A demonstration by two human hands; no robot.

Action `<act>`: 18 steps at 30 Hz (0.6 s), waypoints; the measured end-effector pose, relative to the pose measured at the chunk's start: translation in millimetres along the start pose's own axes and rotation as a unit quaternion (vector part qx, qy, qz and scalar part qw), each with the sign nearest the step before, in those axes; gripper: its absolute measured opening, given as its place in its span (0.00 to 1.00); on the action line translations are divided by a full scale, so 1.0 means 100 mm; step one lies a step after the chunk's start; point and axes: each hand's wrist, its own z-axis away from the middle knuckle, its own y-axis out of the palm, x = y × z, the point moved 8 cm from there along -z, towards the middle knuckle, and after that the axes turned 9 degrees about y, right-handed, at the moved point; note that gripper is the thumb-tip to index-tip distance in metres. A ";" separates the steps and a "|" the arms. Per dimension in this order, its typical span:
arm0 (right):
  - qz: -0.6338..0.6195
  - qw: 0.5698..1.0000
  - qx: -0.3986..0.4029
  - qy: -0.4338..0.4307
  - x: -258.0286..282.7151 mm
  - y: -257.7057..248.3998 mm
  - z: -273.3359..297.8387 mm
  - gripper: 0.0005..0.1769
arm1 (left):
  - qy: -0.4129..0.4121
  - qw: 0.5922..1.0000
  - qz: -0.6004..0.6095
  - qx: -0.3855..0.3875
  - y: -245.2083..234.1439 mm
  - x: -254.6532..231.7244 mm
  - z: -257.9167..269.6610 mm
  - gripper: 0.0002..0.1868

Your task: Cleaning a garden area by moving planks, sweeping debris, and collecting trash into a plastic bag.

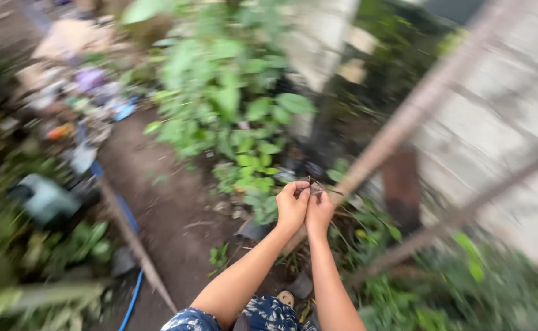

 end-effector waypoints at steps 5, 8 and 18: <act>0.003 0.976 0.196 -0.093 0.68 1.78 0.97 0.13 | 0.013 0.990 -0.041 -0.137 -1.98 -0.09 -0.41 0.09; -0.008 0.940 0.327 -0.094 0.84 2.81 1.51 0.20 | 0.023 0.979 -0.065 -0.190 -3.01 -0.01 -0.58 0.09; 0.004 0.847 0.531 -0.017 1.03 5.40 2.85 0.20 | -0.022 0.943 -0.155 -0.294 -6.11 0.26 -1.24 0.11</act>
